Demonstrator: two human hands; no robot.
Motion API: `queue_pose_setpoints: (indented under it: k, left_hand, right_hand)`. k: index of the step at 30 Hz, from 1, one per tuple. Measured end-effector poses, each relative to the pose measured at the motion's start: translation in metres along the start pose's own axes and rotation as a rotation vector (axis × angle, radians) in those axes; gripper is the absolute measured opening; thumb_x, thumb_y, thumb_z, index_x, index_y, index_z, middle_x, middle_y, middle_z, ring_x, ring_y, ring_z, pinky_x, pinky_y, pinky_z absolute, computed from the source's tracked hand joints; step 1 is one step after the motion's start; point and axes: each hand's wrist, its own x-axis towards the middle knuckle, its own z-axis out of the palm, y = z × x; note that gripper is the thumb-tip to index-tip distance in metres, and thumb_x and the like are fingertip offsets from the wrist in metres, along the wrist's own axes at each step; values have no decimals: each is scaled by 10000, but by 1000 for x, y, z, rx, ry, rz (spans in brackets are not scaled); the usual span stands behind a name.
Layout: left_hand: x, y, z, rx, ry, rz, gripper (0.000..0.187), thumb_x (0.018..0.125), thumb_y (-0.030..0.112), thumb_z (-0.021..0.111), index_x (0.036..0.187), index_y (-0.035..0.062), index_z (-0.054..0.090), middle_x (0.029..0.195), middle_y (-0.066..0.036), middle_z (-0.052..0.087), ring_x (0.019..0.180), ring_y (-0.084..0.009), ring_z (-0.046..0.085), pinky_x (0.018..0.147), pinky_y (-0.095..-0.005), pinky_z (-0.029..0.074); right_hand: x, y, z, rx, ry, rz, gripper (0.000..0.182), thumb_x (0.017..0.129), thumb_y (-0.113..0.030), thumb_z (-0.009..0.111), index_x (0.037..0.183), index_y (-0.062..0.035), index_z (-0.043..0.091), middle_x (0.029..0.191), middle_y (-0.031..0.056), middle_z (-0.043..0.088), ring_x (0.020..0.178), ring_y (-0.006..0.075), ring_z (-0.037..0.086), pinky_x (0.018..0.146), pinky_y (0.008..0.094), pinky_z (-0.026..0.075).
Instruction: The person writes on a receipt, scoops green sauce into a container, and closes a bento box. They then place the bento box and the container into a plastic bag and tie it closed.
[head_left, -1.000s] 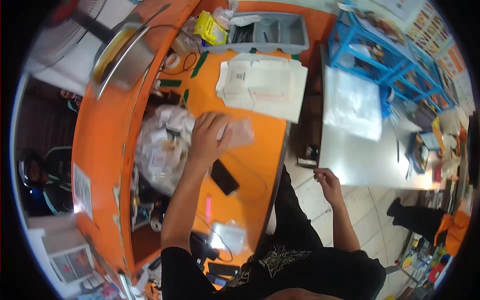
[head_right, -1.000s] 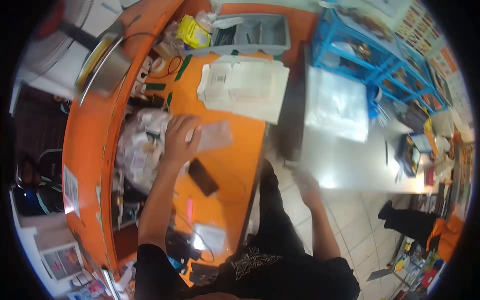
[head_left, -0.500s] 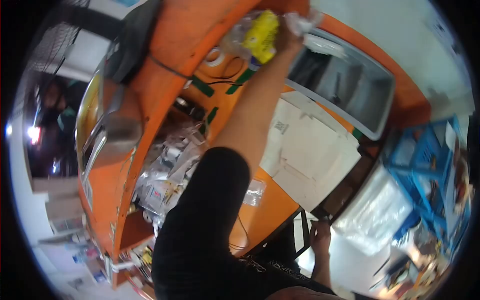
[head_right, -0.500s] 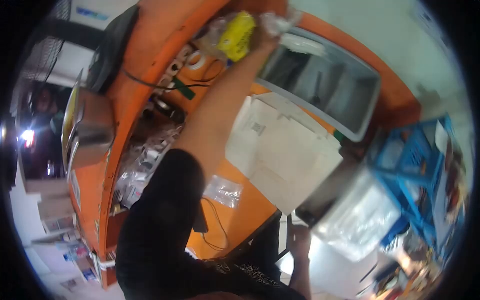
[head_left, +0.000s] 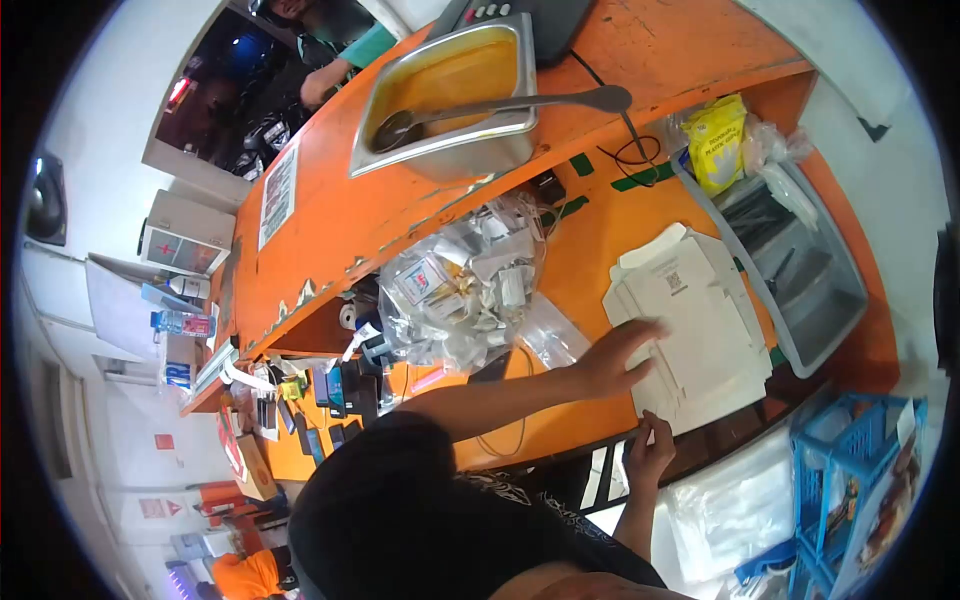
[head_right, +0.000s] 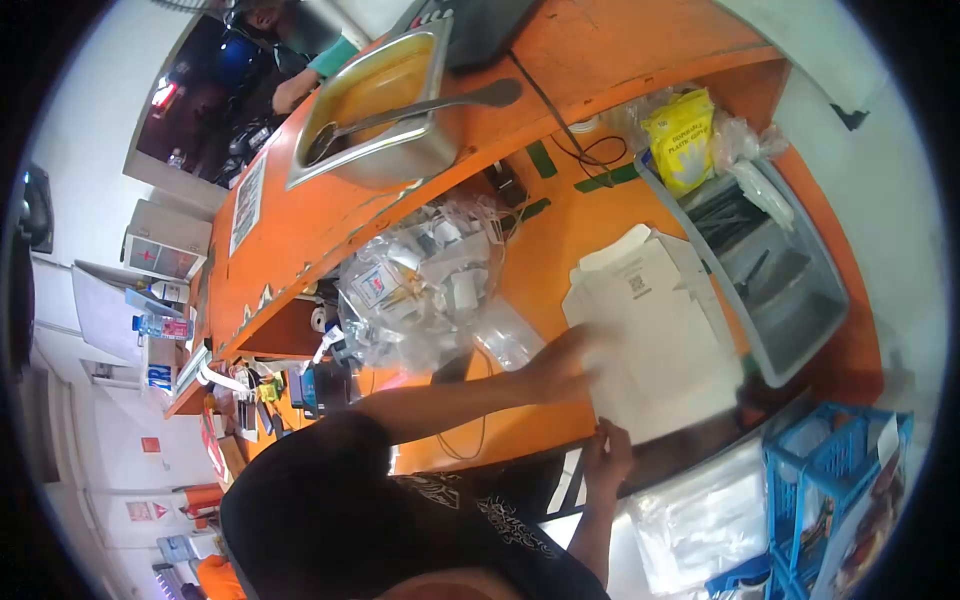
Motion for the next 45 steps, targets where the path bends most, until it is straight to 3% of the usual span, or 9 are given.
queue_pose_setpoints:
  k: [6,16,20,22,24,28,30,33,45]
  left_hand:
    - [-230,15,-89,245,-702,-179,169,906,201,564,1036,109,622,1042,-98,620,1010,-299,587,860,-434,472]
    - [-386,-8,-34,403,-381,-97,458,778,187,631,1191,32,509,1192,-193,504,1141,-374,497,941,-467,427]
    - [-409,-15,-26,399,-152,11,504,774,152,630,1239,22,484,1243,-212,468,1191,-399,439,1010,-487,372]
    - [-419,-31,-26,386,-146,80,515,781,137,625,1260,19,479,1265,-214,465,1201,-397,437,1024,-489,363]
    - [-423,-30,-32,415,-120,119,525,792,118,618,1288,15,478,1301,-218,464,1226,-398,429,1046,-491,349]
    - [-416,-23,-25,510,-199,163,578,806,186,648,1321,-3,464,1316,-254,475,1245,-437,419,1054,-501,341]
    - [-419,-25,-23,503,-82,345,492,858,228,615,1276,-11,515,1234,-255,546,1190,-418,485,1011,-483,386]
    - [-386,-15,11,399,-173,511,473,873,249,598,1264,-7,525,1218,-245,556,1173,-401,498,1000,-472,392]
    - [-399,76,238,441,-898,543,435,935,333,530,1218,5,564,1157,-205,597,1103,-335,548,958,-431,419]
  right_hand:
    - [-59,-33,2,20,70,9,142,874,-8,604,1001,2,665,839,129,666,738,214,652,680,309,514]
    - [-262,40,-15,-407,344,84,216,823,3,627,1032,-44,654,834,99,592,692,230,582,654,329,496]
    - [-337,42,-23,-607,346,56,294,796,-6,630,1084,-65,641,1011,146,559,890,310,566,773,414,480]
    - [-372,32,-23,-599,425,295,298,785,-8,645,1077,-68,643,1090,162,555,969,343,566,811,431,483]
    - [-395,-8,-23,-739,471,168,304,794,-4,633,1090,-74,641,1147,169,567,1049,350,563,866,417,484]
    - [-506,31,3,-123,425,885,337,842,-242,655,1118,-49,654,1085,189,641,970,328,636,861,417,504]
    - [-574,45,33,-147,302,1138,467,882,-446,587,1111,-47,671,1114,184,659,923,304,667,834,400,521]
    - [-645,19,58,120,294,1392,477,891,-450,569,1137,-49,651,1134,176,650,943,302,659,848,402,514]
    - [-848,-20,50,883,1220,1413,520,929,-466,499,1239,-55,574,1218,145,616,1024,297,630,901,413,489]
